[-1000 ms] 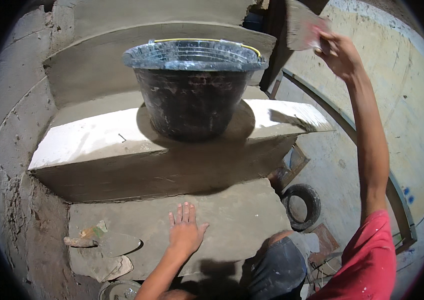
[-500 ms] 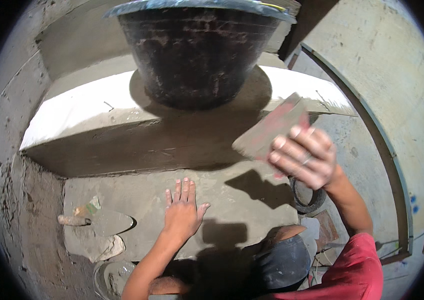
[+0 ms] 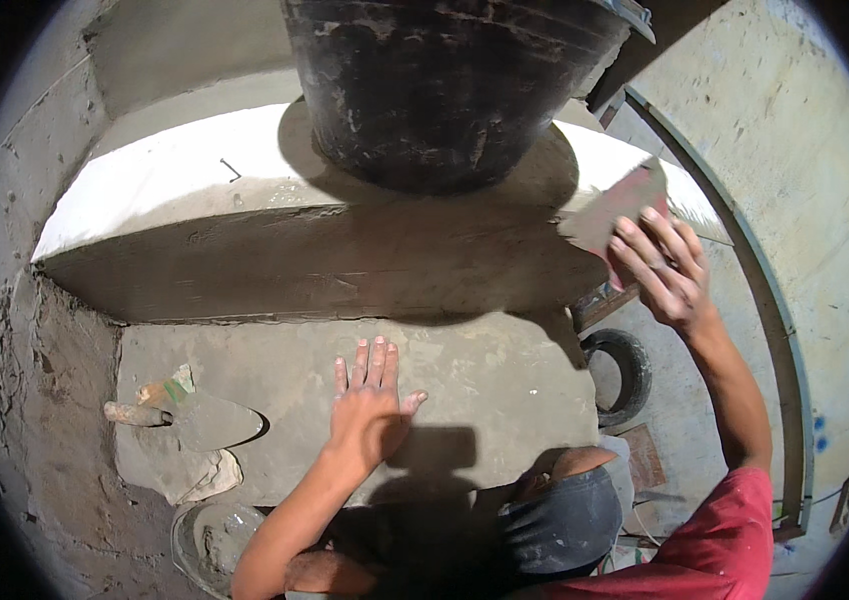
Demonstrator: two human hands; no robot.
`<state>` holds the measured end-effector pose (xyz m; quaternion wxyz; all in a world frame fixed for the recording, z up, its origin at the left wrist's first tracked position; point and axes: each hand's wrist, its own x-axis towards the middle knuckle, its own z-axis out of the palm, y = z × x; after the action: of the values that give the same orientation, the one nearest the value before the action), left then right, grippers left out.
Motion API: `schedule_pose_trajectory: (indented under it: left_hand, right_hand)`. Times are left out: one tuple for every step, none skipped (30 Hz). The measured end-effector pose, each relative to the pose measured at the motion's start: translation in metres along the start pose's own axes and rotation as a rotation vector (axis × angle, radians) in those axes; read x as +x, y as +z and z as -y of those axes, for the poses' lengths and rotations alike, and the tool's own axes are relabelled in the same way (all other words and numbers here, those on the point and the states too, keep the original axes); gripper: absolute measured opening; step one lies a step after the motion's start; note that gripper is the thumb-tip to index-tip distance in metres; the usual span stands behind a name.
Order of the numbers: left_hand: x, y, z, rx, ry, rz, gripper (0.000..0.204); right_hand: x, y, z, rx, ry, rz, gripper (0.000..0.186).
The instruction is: The person applies and smooths cement on a concrete stair using a trowel and hand, then uses a brush to finish the surface. The person repeatedly scoops cement from a bucket and spreads it evenly across the stair riser and tread.
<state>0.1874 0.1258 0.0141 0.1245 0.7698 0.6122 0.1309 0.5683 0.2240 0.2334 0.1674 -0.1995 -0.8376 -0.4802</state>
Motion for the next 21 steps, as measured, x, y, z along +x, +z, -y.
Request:
schedule_pose_trajectory:
  left_hand:
    - [0.001, 0.000, 0.000, -0.003, -0.012, 0.024, 0.085]
    - [0.002, 0.000, -0.001, -0.011, -0.021, 0.047, 0.086]
    - [0.003, 0.000, -0.002, -0.005, -0.027, 0.060, 0.087]
    - [0.003, -0.001, -0.003, -0.015, -0.036, 0.078, 0.087]
    - [0.004, -0.002, -0.004, -0.011, -0.040, 0.084, 0.087]
    - [0.004, -0.003, -0.006, 0.000, -0.035, 0.067, 0.087]
    - [0.004, -0.004, -0.007, 0.004, -0.032, 0.078, 0.087]
    - [0.003, -0.006, -0.007, 0.012, -0.021, 0.059, 0.086]
    - [0.003, -0.007, -0.008, 0.029, -0.021, 0.052, 0.086]
    - [0.002, -0.007, -0.009, 0.027, -0.013, 0.042, 0.086]
    - [0.002, -0.009, -0.008, 0.035, -0.014, 0.046, 0.085]
    - [0.002, -0.009, -0.008, 0.045, -0.013, 0.052, 0.085]
    - [0.001, -0.010, -0.008, 0.051, -0.010, 0.061, 0.085]
    - [0.001, -0.010, -0.008, 0.054, -0.011, 0.068, 0.086]
    - [0.002, -0.009, -0.008, 0.064, -0.020, 0.061, 0.086]
    - [0.002, -0.007, -0.007, 0.049, -0.012, 0.047, 0.086]
    - [0.002, -0.006, -0.007, 0.048, -0.007, 0.029, 0.086]
    - [0.002, -0.005, -0.007, 0.056, -0.005, 0.032, 0.086]
    - [0.003, -0.004, -0.007, 0.048, 0.002, 0.018, 0.086]
    - [0.003, -0.003, -0.007, 0.048, 0.001, 0.016, 0.086]
    - [0.003, -0.003, -0.007, 0.060, -0.006, 0.022, 0.086]
  right_hand:
    - [-0.006, -0.009, 0.000, -0.034, -0.024, 0.013, 0.033]
    - [-0.009, -0.017, 0.001, -0.067, -0.042, -0.005, 0.033]
    - [-0.006, -0.021, 0.003, -0.097, -0.061, -0.077, 0.033]
    - [0.001, -0.023, 0.009, -0.106, -0.100, -0.108, 0.032]
    - [0.015, -0.018, 0.017, -0.082, -0.145, -0.157, 0.031]
    - [0.033, -0.008, 0.029, -0.054, -0.185, -0.235, 0.031]
    - [0.053, -0.001, 0.043, -0.002, -0.211, -0.257, 0.034]
    - [0.074, 0.008, 0.057, 0.051, -0.255, -0.231, 0.036]
    - [0.093, 0.017, 0.069, 0.050, -0.297, -0.259, 0.040]
    - [0.108, 0.024, 0.079, 0.079, -0.384, -0.170, 0.044]
    - [0.119, 0.032, 0.084, 0.063, -0.342, -0.229, 0.045]
    - [0.123, 0.036, 0.085, 0.079, -0.359, -0.162, 0.047]
    - [0.121, 0.039, 0.082, 0.085, -0.314, -0.175, 0.047]
    - [0.113, 0.040, 0.074, 0.137, -0.294, -0.203, 0.047]
    - [0.101, 0.038, 0.069, 0.133, -0.276, -0.142, 0.048]
    - [0.085, 0.034, 0.064, 0.139, -0.237, -0.143, 0.049]
    - [0.068, 0.031, 0.053, 0.084, -0.250, -0.073, 0.051]
    - [0.051, 0.030, 0.043, 0.035, -0.265, -0.017, 0.050]
    - [0.034, 0.026, 0.036, 0.028, -0.236, 0.011, 0.046]
    - [0.019, 0.022, 0.028, 0.023, -0.218, 0.078, 0.042]
    - [0.005, 0.017, 0.023, 0.011, -0.159, 0.059, 0.038]
